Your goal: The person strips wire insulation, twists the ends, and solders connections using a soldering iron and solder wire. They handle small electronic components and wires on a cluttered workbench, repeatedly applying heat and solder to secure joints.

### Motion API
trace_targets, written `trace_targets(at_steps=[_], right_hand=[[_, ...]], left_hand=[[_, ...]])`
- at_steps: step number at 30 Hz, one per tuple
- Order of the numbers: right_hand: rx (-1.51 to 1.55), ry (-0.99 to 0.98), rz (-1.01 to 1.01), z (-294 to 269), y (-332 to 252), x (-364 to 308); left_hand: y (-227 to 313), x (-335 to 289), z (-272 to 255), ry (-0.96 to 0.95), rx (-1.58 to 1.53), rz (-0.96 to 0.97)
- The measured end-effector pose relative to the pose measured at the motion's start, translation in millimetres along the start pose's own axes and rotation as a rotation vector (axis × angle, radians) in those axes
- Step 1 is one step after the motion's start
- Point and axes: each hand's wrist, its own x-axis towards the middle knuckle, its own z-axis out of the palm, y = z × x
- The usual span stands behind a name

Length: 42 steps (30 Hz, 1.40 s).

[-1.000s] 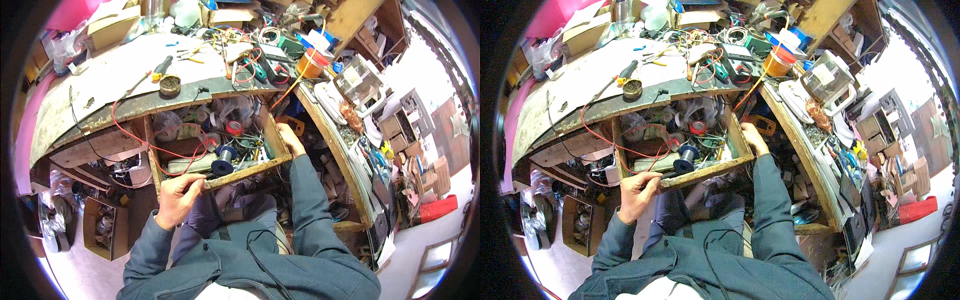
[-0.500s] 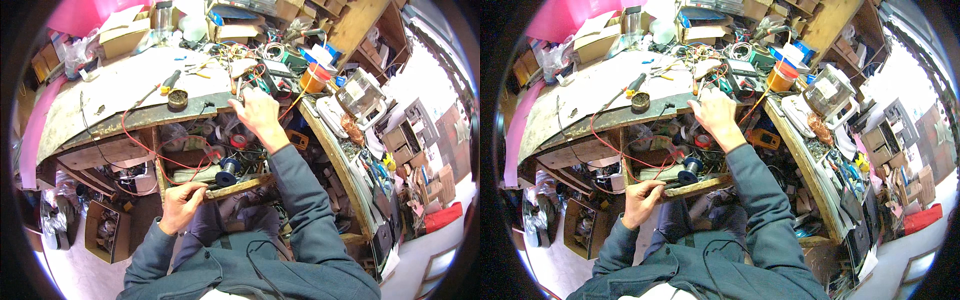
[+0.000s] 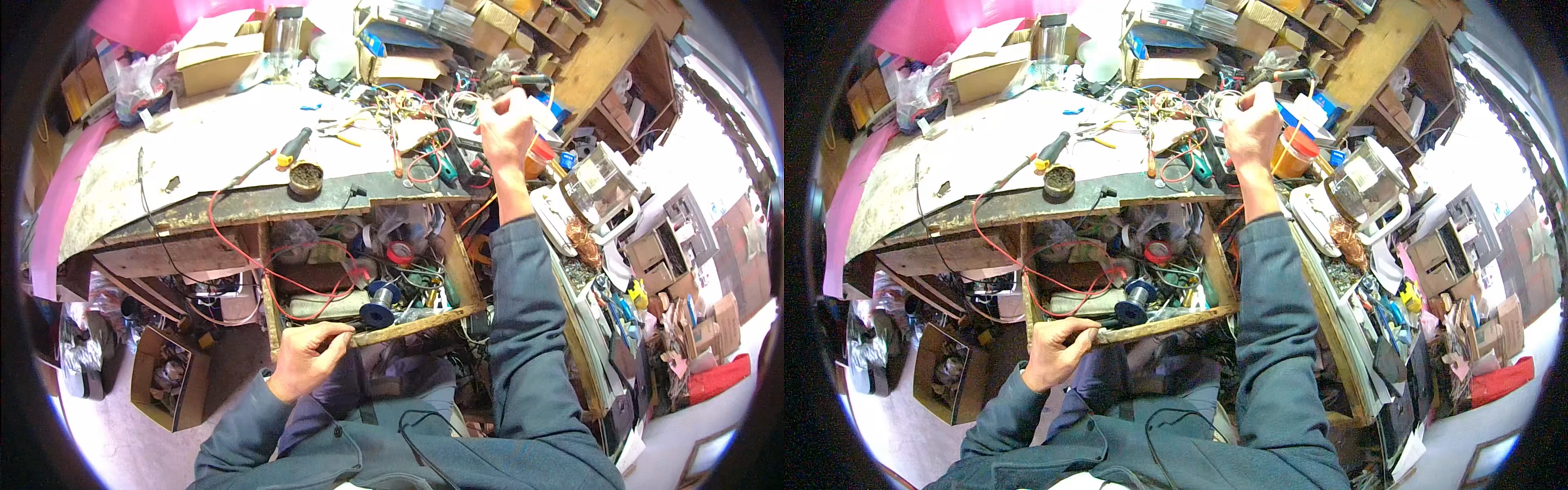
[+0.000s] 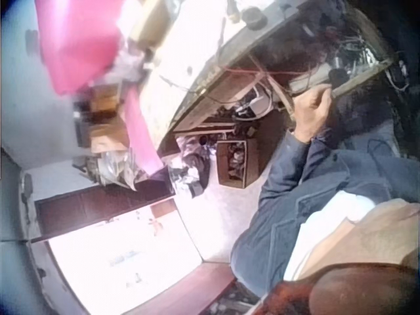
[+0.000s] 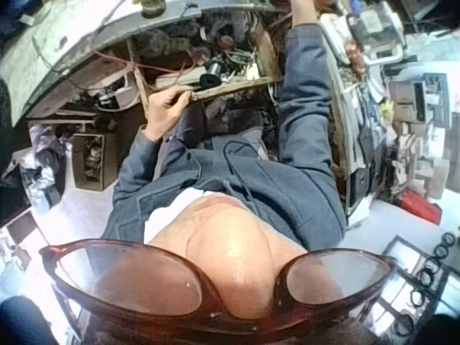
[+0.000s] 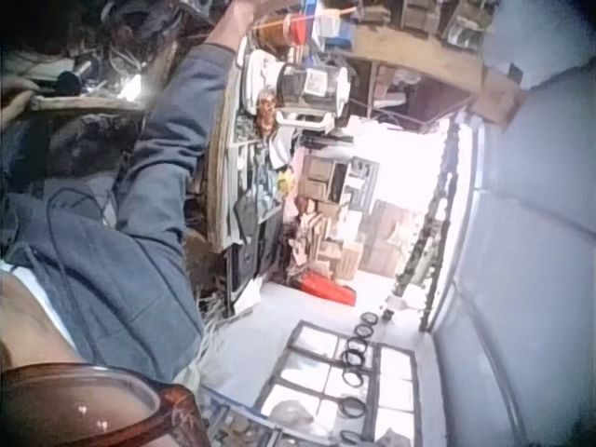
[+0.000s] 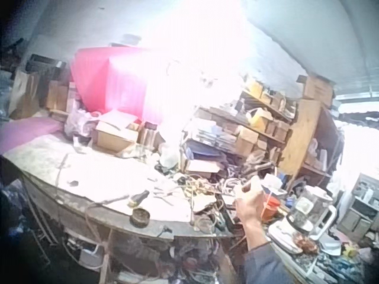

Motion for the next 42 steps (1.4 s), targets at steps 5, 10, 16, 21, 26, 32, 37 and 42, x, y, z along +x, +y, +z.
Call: trace_targets(at_steps=[5,10,16,21,26,32,37,42], right_hand=[[-0.527,0.042,-0.509,63,50,26],[-0.695,-0.358,-0.402,130,69,29],[-0.734,-0.619,-0.075,168,53,20],[-0.701,-0.468,-0.180,168,72,17],[-0.379,-0.063,-0.202,141,73,26],[0.036,0.008,0.071,81,47,65],[0.614,0.005,0.237,40,58,81],[0.718,-0.026,0.330,-15,54,72]], left_hand=[[0,5,2,0.033,0.073,0.086],[1,3,2,0.070,0.028,-0.020],[-1,3,0,0.068,-0.007,-0.083],[-1,4,3,0.062,-0.023,-0.084],[2,5,3,0.070,-0.015,-0.039],[-1,3,0,0.047,0.010,-0.032],[-3,1,2,0.044,-0.032,-0.039],[-5,0,0,0.018,-0.039,-0.013]])
